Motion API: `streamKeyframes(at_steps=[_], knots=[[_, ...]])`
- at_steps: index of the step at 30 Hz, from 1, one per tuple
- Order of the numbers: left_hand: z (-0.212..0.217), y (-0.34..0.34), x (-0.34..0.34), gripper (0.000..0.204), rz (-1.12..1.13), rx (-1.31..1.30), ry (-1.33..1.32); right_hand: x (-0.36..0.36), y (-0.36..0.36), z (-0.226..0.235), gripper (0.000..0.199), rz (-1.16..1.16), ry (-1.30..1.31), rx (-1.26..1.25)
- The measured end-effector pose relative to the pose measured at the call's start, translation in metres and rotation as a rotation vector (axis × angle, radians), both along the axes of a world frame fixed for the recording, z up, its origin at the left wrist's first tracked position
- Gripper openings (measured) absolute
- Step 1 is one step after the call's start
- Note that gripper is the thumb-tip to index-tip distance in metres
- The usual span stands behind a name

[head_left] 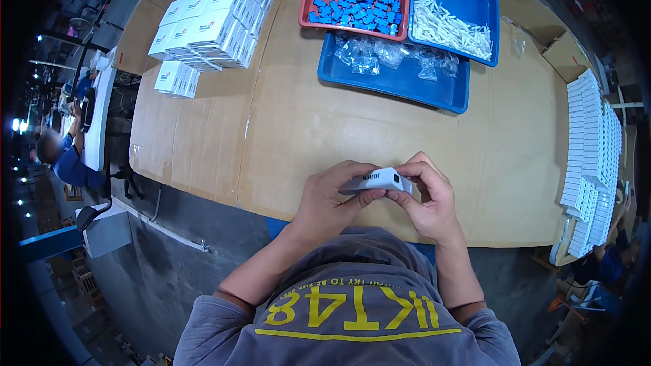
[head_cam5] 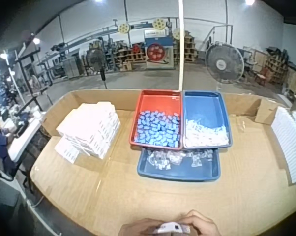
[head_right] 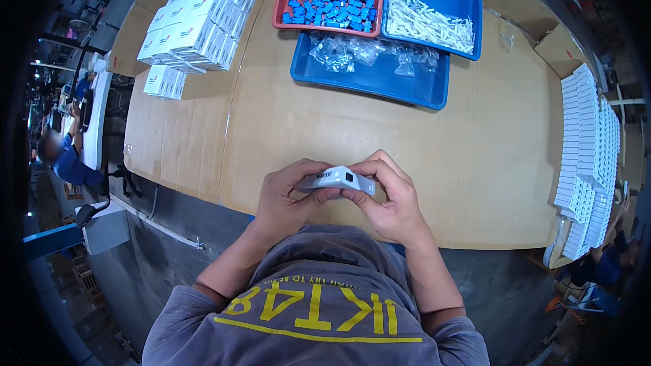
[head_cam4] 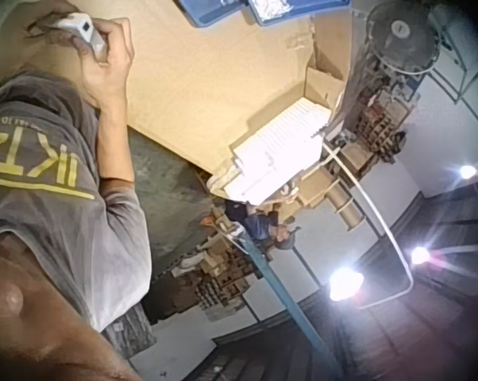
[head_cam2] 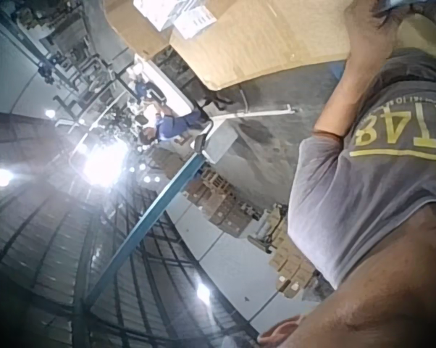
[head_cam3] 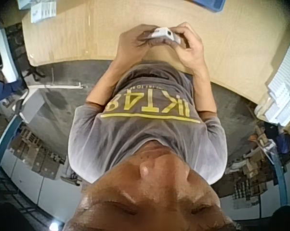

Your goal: Assembling small electronic components and placing them into white cardboard boxes.

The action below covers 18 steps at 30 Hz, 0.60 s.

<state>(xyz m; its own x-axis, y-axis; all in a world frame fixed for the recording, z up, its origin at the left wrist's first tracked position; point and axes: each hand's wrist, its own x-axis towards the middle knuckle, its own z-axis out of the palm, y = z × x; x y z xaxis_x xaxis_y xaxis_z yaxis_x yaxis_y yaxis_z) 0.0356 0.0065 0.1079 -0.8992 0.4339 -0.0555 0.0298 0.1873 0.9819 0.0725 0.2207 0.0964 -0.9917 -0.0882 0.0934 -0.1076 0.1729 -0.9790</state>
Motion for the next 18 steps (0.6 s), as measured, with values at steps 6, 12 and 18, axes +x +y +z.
streamKeyframes(at_steps=[6,12,18], knots=[[-0.037,-0.003,-0.019,0.042,0.001,0.378,-0.615,-0.001,-0.008,-0.022,0.028,-0.100,-0.225,-0.505],[-0.065,-0.013,-0.010,0.047,-0.288,0.638,-1.122,-0.010,0.005,-0.042,0.047,0.019,0.068,-0.287],[-0.054,0.015,-0.008,0.035,0.228,0.361,-0.457,-0.006,-0.005,-0.042,0.072,-0.225,-0.300,-0.476]])
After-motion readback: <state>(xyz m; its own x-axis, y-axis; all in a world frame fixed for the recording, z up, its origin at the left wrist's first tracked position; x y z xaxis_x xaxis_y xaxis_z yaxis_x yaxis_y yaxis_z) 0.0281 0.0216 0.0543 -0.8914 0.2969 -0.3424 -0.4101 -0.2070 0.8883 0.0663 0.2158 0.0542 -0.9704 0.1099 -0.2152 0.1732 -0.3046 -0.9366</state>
